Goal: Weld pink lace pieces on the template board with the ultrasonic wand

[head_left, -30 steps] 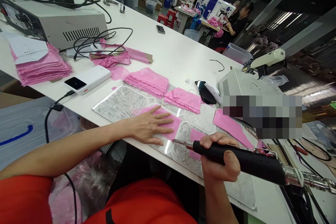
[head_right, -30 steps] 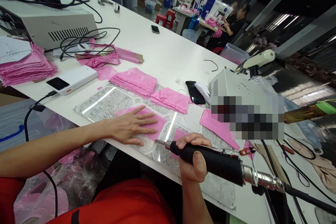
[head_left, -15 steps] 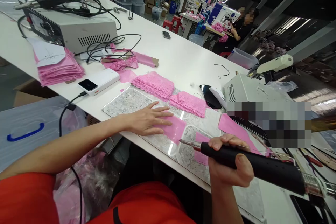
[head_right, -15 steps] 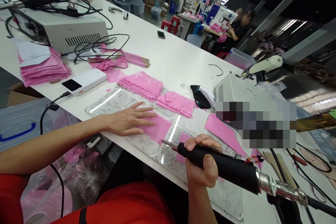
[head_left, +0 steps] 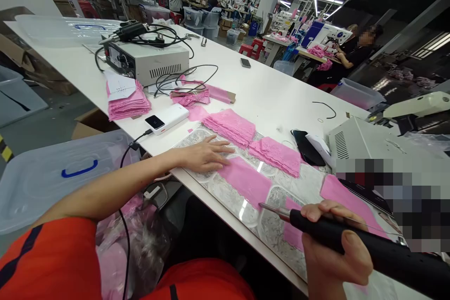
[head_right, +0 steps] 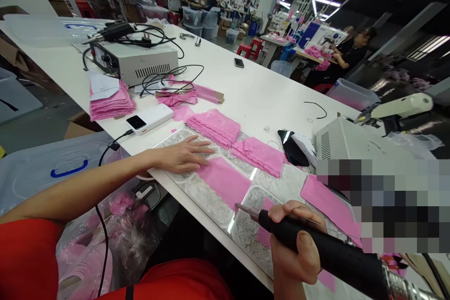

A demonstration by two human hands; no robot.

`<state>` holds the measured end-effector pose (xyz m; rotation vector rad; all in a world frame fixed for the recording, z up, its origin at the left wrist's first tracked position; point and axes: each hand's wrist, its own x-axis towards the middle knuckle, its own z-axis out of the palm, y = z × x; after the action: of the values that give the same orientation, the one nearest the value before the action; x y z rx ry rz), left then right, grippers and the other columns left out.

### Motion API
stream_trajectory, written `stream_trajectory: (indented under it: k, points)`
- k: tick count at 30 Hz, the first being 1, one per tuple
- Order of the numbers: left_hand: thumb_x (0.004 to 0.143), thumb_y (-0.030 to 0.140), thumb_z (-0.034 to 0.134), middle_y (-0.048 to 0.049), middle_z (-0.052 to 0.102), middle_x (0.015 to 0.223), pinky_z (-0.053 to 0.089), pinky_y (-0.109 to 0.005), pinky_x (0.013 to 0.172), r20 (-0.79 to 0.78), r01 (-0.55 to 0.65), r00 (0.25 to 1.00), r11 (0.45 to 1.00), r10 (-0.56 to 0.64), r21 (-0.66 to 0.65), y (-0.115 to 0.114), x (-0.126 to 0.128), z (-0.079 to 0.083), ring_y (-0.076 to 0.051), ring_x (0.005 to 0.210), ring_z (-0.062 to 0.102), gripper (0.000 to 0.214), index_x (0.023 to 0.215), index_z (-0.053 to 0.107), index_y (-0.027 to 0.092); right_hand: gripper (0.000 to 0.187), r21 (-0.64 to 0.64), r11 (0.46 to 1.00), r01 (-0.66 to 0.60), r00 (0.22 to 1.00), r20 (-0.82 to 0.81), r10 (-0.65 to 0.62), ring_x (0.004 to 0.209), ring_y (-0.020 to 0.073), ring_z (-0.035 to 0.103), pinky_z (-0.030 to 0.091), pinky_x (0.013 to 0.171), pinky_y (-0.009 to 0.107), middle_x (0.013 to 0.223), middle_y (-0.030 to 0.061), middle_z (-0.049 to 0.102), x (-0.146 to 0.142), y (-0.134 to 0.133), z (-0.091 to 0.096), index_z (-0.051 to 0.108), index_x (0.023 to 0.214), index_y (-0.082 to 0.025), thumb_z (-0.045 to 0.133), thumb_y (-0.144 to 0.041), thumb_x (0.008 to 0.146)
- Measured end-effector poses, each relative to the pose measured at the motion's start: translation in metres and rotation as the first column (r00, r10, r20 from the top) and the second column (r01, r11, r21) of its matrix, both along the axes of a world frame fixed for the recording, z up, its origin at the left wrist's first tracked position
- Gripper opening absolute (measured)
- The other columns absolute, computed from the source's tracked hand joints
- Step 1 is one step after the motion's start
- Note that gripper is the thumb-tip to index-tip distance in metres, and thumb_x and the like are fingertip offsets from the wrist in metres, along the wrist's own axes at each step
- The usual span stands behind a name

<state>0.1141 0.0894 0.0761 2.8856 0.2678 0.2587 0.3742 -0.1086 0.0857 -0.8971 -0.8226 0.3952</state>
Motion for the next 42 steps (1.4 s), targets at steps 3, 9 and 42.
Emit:
stream_trajectory:
  k: [3,9,42]
  points:
    - [0.1,0.036,0.039,-0.0071,0.04,0.15,0.008,-0.062,0.115,-0.029,0.043,0.999,0.999,-0.042,0.029,-0.001,0.007,0.0,-0.03,0.144,0.024,0.036,0.129,0.058,0.028,0.025,-0.01,1.0,-0.002,1.0,-0.003,0.002,0.048,0.0136,0.054,0.044,0.046,0.032,0.072,0.0019,0.06,0.001,-0.001,-0.001,0.064,0.076,-0.016,0.053,-0.031,0.06]
    - [0.094,0.021,0.044,-0.0105,0.047,0.145,0.015,-0.064,0.113,0.014,-0.051,0.999,0.994,0.05,0.095,0.007,0.003,0.0,-0.033,0.14,0.032,0.032,0.114,0.067,0.022,0.025,-0.019,1.0,-0.007,1.0,0.006,0.007,0.049,0.0129,0.053,0.044,0.047,0.032,0.072,0.0017,0.059,0.001,-0.001,-0.002,0.064,0.076,-0.016,0.051,-0.03,0.061]
    - [0.065,-0.011,0.043,-0.0044,0.047,0.145,0.02,-0.059,0.114,0.028,-0.038,0.999,0.997,0.04,-0.073,0.011,0.002,0.003,-0.03,0.142,0.029,0.065,0.111,0.07,0.027,0.025,-0.024,0.999,0.03,0.999,-0.027,-0.03,0.049,0.0128,0.054,0.044,0.046,0.031,0.071,0.0015,0.059,-0.001,-0.001,0.0,0.063,0.076,-0.016,0.048,-0.029,0.061]
